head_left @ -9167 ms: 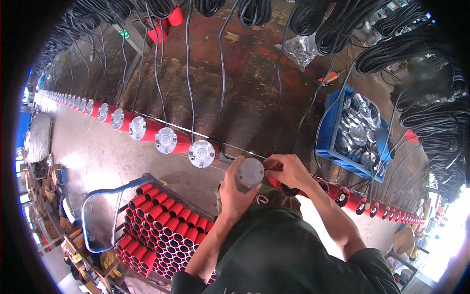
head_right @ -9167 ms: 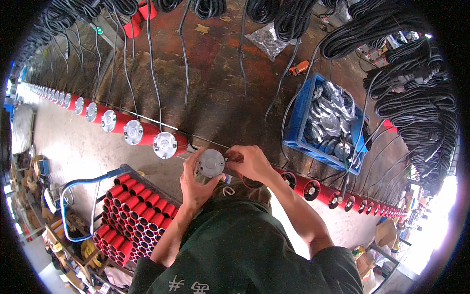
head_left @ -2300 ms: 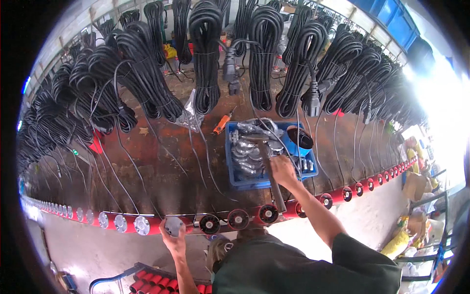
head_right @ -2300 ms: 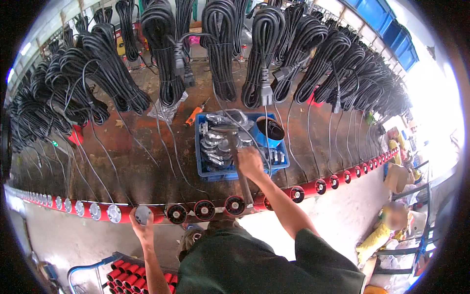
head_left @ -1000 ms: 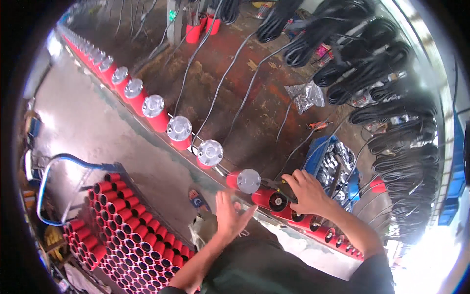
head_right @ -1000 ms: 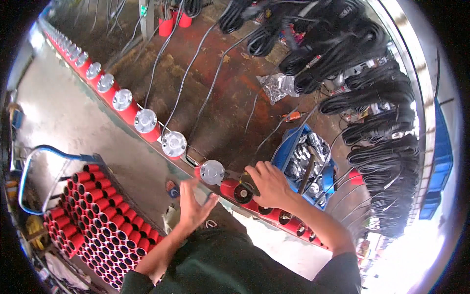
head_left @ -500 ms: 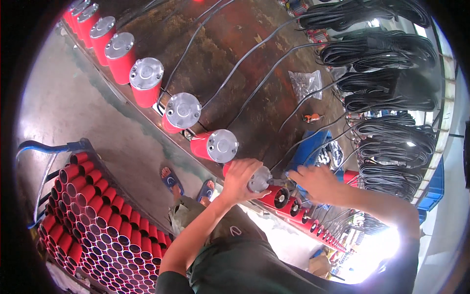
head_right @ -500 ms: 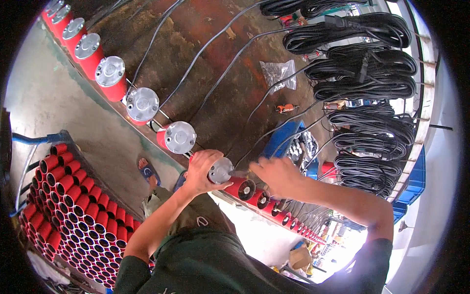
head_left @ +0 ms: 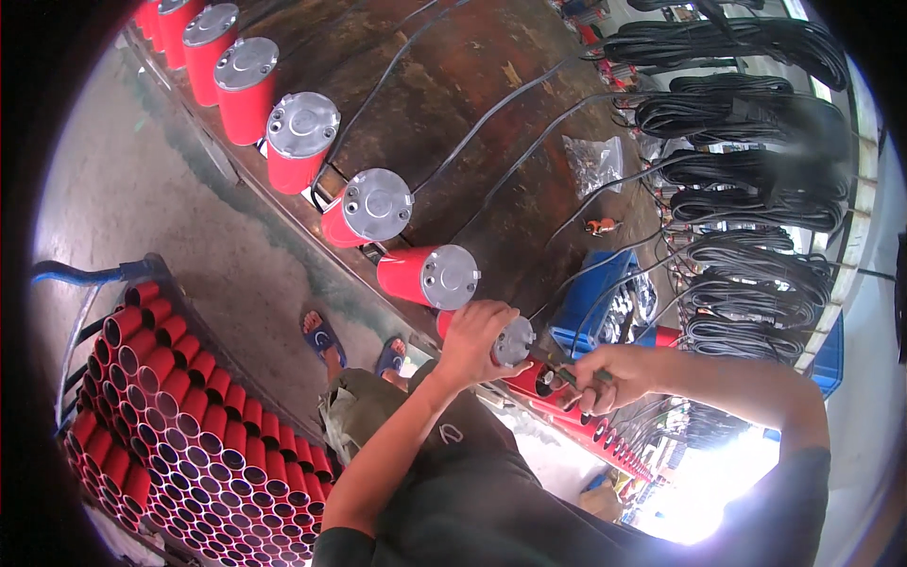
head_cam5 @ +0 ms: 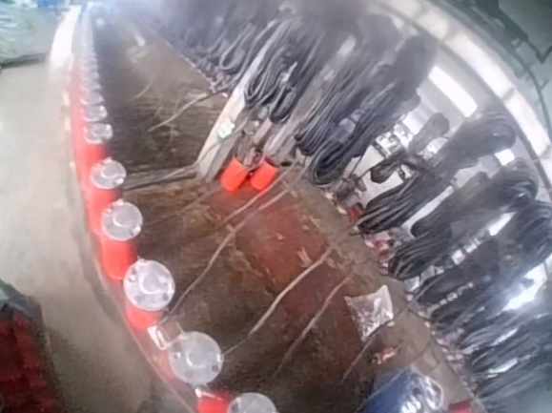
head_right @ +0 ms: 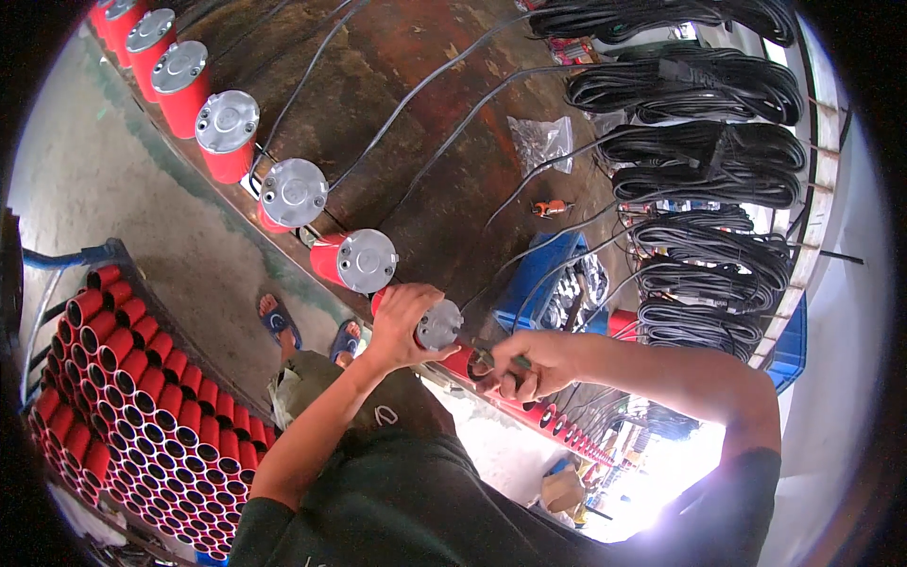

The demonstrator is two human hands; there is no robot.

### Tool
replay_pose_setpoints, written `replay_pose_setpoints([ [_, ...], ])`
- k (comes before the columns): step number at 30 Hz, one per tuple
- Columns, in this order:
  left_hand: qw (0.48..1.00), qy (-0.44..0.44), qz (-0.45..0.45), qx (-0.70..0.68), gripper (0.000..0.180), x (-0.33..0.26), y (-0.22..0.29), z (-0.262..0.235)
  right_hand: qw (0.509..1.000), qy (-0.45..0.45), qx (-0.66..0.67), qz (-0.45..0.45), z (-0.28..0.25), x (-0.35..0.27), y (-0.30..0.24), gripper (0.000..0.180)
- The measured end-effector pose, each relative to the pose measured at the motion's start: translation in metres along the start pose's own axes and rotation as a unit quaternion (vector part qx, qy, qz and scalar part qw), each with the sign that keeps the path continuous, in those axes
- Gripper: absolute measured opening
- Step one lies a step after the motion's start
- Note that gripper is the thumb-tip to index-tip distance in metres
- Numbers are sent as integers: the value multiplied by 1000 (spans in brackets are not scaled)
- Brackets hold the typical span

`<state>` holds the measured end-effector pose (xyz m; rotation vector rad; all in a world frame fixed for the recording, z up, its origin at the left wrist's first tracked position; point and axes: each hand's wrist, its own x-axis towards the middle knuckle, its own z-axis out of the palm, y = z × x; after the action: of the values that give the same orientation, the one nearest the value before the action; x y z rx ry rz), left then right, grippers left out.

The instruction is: The person inserts metal disks into red cylindrical housings, presses them in using a hand tool, and then attaches long black cables to the assembled units.

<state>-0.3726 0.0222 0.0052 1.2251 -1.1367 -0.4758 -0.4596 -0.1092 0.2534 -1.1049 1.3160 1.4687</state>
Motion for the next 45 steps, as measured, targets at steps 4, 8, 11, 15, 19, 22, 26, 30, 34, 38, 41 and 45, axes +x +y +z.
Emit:
replay_pose_setpoints([
  [4, 1000, -4, -7, -3, 81, 1, 1, -1, 979, -54, 195, -28, 2, 6, 27, 25],
  [8, 1000, 5, -10, -11, 83, 2, 0, -2, 899, 212, -355, -143, 2, -13, 22, 57],
  [11, 1000, 8, -10, -12, 83, 2, 0, -3, 742, 373, -521, -196, 3, -15, 4, 91],
  [15, 1000, 4, -9, -18, 84, 1, 0, -3, 611, 415, -624, -254, -3, -7, -6, 77],
  [19, 1000, 7, -14, -19, 83, 0, -1, -3, 552, 423, -665, -272, -12, -2, -15, 74],
  [22, 1000, 9, -18, -24, 84, 0, -1, -5, 478, 420, -724, -267, -12, -6, -24, 69],
  [26, 999, 5, -20, -34, 84, 0, 1, -6, 994, -76, 64, -54, -12, -2, -27, 61],
  [30, 999, 10, -15, -46, 83, -2, 0, -4, 914, 140, -358, -134, 12, -15, -36, 54],
  [34, 999, 14, -23, -43, 85, -4, -2, -5, 705, 336, -610, -131, 13, -13, -41, 58],
  [38, 999, 13, -12, -40, 86, -5, -3, -5, 934, 112, -332, -76, 2, -12, -48, 65],
  [41, 999, 14, -9, -41, 86, -5, -3, -4, 898, 141, -384, -162, 16, -7, -33, 67],
  [45, 999, 18, -12, -31, 86, -7, -6, -3, 449, 450, -743, -211, 16, -14, -44, 34],
])
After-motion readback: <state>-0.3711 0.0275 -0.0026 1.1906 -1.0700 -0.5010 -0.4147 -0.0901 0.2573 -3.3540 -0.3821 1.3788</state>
